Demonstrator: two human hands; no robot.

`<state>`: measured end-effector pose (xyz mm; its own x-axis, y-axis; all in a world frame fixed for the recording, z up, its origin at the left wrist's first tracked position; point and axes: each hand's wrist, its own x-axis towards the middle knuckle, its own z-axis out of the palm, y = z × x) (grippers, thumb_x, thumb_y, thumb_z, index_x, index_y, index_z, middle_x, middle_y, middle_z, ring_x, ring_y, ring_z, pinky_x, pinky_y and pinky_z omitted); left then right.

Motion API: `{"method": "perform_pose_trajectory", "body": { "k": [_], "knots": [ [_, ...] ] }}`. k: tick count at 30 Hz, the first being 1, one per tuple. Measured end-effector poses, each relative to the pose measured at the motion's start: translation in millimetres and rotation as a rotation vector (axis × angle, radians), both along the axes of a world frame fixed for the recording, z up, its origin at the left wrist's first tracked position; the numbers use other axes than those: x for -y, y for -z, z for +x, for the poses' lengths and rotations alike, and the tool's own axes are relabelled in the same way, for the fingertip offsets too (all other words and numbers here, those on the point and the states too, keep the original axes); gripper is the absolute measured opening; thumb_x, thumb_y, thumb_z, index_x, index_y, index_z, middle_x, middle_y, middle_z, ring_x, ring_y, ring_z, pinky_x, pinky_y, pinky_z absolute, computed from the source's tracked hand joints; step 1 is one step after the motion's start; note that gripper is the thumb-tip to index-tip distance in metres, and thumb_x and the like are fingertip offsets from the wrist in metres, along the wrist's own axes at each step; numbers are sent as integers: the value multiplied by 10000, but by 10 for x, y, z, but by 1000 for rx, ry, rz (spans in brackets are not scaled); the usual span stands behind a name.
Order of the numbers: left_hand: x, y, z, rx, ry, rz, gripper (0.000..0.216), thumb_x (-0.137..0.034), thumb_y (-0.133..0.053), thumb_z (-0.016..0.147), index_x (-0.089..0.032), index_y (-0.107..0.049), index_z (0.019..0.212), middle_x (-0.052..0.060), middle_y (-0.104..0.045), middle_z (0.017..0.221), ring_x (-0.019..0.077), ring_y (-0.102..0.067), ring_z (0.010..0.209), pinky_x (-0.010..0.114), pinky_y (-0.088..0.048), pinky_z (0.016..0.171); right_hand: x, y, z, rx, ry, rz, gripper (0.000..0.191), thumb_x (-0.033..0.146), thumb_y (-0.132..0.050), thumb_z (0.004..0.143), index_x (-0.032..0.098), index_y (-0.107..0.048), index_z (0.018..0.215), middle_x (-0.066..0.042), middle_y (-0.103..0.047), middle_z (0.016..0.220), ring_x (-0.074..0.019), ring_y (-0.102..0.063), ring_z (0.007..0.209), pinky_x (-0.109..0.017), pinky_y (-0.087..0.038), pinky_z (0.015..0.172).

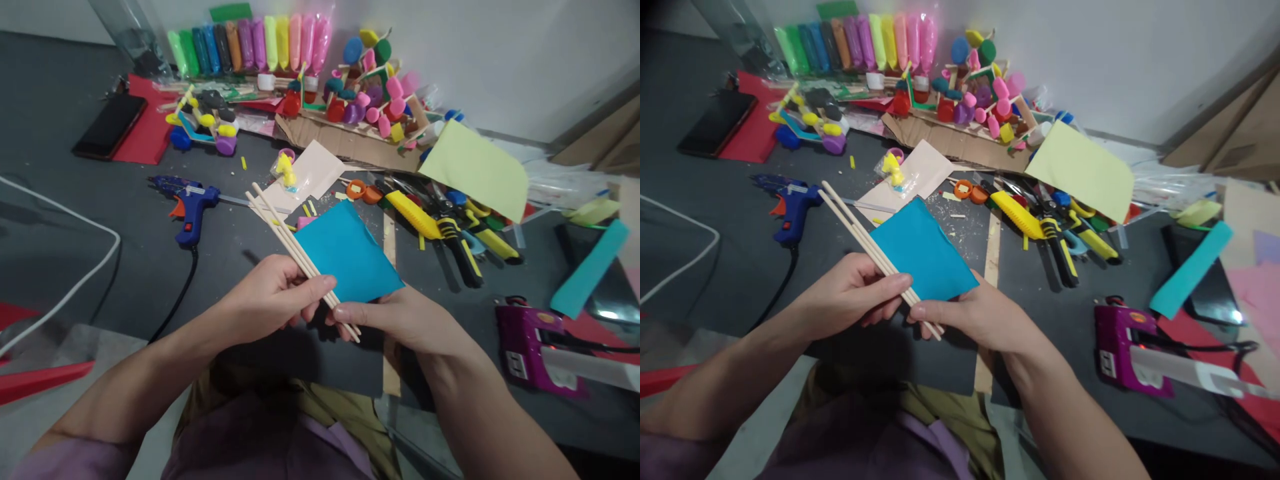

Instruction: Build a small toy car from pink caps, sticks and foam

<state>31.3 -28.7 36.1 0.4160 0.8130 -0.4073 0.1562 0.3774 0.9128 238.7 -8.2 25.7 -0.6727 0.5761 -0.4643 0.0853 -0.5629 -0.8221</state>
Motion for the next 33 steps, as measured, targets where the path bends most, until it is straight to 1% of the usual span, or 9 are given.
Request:
{"method": "perform_pose_trajectory", "body": {
  "k": [4, 8, 13, 17, 21, 27, 33],
  "knots": [
    [-27, -13, -6, 50, 10, 1, 510, -448, -558, 915, -167, -524, 490, -33, -471, 430, 51, -401, 372, 183, -297, 392, -26, -10, 24, -29, -41, -7, 341, 481, -831, 791, 149, -755, 794, -13, -714, 652, -119, -625, 582, -229, -490, 566],
    [-37, -7, -5, 73, -23, -19, 523, -443, -561, 906, -169, -529, 461, -27, -476, 401, 49, -387, 342, 187, -289, 374, -39, -19, 33, -79, -50, -4, 323, 437, -806, 827, 129, -732, 761, -18, -710, 665, -106, -612, 566, -222, -488, 563],
    [-28, 4, -4, 36, -42, -12, 549, -436, -556, 912, -172, -528, 432, -24, -467, 374, 47, -380, 334, 184, -284, 369, -30, -21, 23, -75, -62, -18, 286, 399, -814, 819, 125, -740, 778, -12, -690, 629, -101, -596, 557, -216, -468, 550],
    [-20, -3, -13, 32, -35, 14, 540, -419, -561, 910, -173, -524, 431, -23, -478, 379, 47, -389, 341, 183, -281, 370, -22, -21, 12, -78, -74, 1, 280, 385, -800, 833, 136, -723, 731, 8, -643, 578, -117, -619, 574, -230, -489, 569],
    [-32, -25, -9, 41, -12, -10, 540, -403, -547, 912, -173, -521, 424, -16, -487, 387, 48, -389, 340, 184, -281, 364, -24, -25, 2, -96, -78, 6, 295, 382, -795, 838, 140, -705, 696, 10, -624, 562, -123, -619, 573, -241, -501, 576],
    [-41, -25, -8, 36, -11, -20, 527, -402, -556, 902, -174, -533, 427, -14, -492, 392, 52, -392, 342, 182, -287, 360, -25, -33, -9, -79, -80, -2, 295, 401, -806, 816, 151, -714, 691, 11, -628, 564, -123, -610, 562, -248, -503, 574],
    [-26, -25, -10, 41, -9, -17, 504, -388, -560, 903, -172, -536, 448, -18, -497, 412, 51, -396, 358, 178, -298, 371, -34, -59, -14, -51, -104, 13, 364, 450, -808, 808, 150, -689, 639, 0, -629, 567, -123, -611, 575, -247, -503, 590]
  ]
}}
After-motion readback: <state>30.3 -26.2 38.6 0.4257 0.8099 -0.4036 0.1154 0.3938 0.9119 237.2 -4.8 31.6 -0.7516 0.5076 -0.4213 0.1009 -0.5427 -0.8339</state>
